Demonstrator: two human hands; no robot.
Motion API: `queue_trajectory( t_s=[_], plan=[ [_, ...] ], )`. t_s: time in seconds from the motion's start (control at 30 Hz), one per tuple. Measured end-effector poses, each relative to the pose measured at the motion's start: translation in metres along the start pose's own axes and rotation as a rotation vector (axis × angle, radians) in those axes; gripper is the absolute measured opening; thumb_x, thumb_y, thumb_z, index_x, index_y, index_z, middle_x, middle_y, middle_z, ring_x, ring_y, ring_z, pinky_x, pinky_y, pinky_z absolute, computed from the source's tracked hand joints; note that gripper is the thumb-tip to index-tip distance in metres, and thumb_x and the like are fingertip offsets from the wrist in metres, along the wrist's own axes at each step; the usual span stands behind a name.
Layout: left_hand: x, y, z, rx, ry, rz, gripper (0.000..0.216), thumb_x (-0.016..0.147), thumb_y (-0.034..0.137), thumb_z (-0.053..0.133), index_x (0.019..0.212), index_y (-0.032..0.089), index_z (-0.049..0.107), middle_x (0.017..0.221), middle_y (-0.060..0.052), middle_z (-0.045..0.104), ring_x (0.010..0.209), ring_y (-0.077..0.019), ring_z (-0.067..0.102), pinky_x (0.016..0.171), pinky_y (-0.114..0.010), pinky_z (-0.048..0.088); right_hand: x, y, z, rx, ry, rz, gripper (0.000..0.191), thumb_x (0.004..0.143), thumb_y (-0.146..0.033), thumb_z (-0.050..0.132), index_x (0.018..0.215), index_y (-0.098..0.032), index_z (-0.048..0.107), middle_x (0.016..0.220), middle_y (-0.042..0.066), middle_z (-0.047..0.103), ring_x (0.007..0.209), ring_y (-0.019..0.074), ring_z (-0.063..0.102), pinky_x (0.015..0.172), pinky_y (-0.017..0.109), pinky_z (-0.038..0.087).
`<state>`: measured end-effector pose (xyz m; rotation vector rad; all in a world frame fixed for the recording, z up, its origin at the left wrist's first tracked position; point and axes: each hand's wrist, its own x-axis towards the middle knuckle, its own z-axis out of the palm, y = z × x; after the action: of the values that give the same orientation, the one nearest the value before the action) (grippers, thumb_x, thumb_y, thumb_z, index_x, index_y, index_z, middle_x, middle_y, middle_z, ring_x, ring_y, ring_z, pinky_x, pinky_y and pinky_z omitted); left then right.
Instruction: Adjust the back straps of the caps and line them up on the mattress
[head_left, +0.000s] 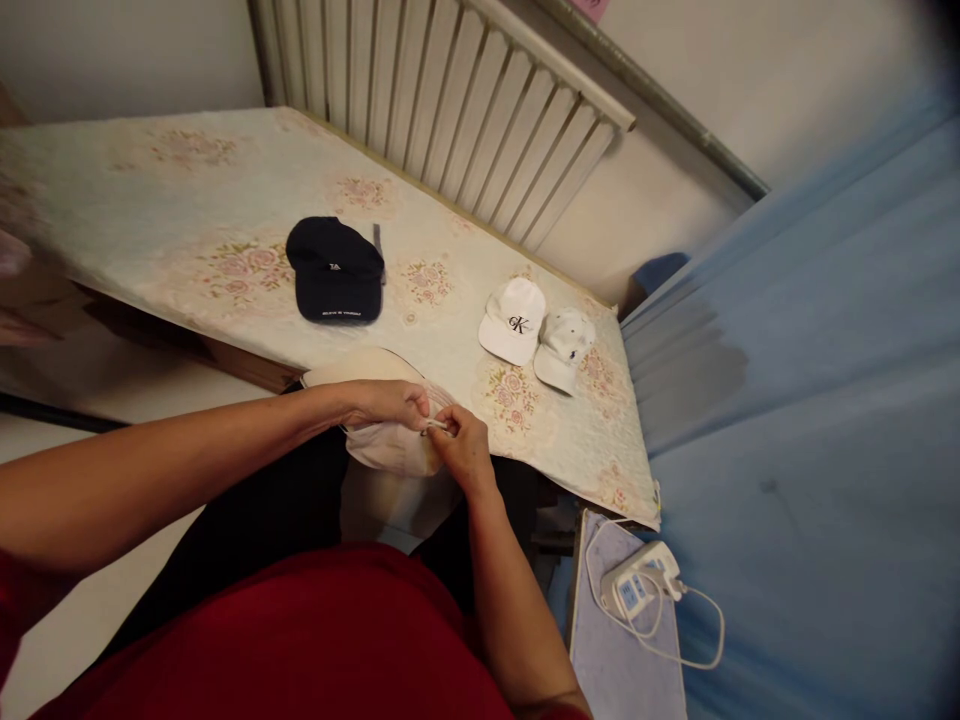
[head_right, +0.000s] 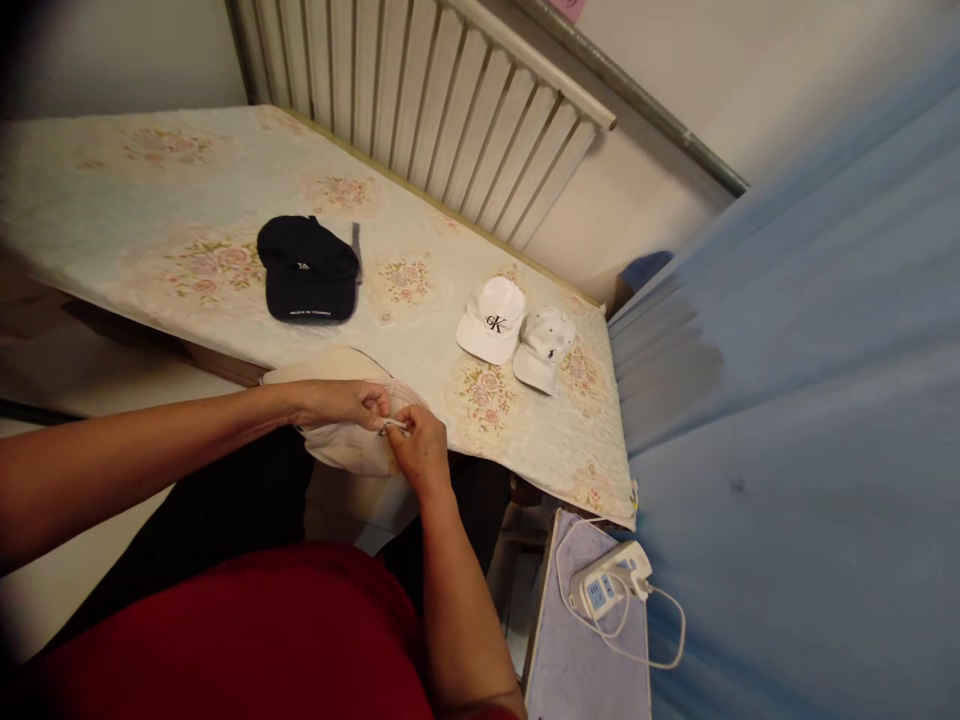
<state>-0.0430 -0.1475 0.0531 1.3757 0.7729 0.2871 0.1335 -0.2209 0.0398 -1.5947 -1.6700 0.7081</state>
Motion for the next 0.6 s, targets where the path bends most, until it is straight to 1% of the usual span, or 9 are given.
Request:
queue_trajectory(
  t_s=[0.13,0.23,0.4,0.6],
  plan=[
    [0.001,-0.004,0.005,0.124,0.087,0.015,0.023,0.054,0.019,0.071,0.073,0.020,0.057,0.068,0.003,0.054,0.069,-0.0158,0.047,0.063,-0.025,0.031,0.001,-0.002,0.000,-0.015,0.003,0.003,0.001,0.072,-0.023,0.062,0.072,-0.022,0.062,0.064,-0.004,0.053,0.063,0.0145,0.048,0.058,0.025,0.037],
    [0.002,-0.006,0.010,0.121,0.125,0.001,0.019,0.054,0.018,0.069,0.069,0.020,0.057,0.064,0.003,0.052,0.067,-0.0162,0.046,0.062,-0.026,0.030,0.001,-0.002,0.000,-0.023,-0.013,0.007,0.002,0.072,-0.022,0.061,0.073,-0.022,0.063,0.064,-0.004,0.054,0.064,0.0149,0.049,0.059,0.025,0.038],
    [-0.001,-0.008,0.013,0.056,0.123,-0.027,0.019,0.055,0.021,0.067,0.071,0.020,0.057,0.066,0.002,0.055,0.067,-0.0172,0.049,0.061,-0.026,0.031,0.001,-0.002,-0.001,-0.004,-0.017,0.019,0.003,0.072,-0.024,0.062,0.073,-0.022,0.063,0.065,-0.004,0.055,0.064,0.0148,0.049,0.061,0.026,0.038],
    [-0.004,-0.009,0.007,-0.041,0.091,-0.074,0.030,0.053,0.025,0.069,0.080,0.019,0.057,0.071,0.002,0.058,0.069,-0.0176,0.052,0.065,-0.026,0.036,0.001,-0.004,-0.003,-0.021,-0.002,0.013,0.002,0.072,-0.023,0.061,0.073,-0.022,0.062,0.065,-0.004,0.055,0.064,0.0147,0.049,0.062,0.026,0.039]
  ],
)
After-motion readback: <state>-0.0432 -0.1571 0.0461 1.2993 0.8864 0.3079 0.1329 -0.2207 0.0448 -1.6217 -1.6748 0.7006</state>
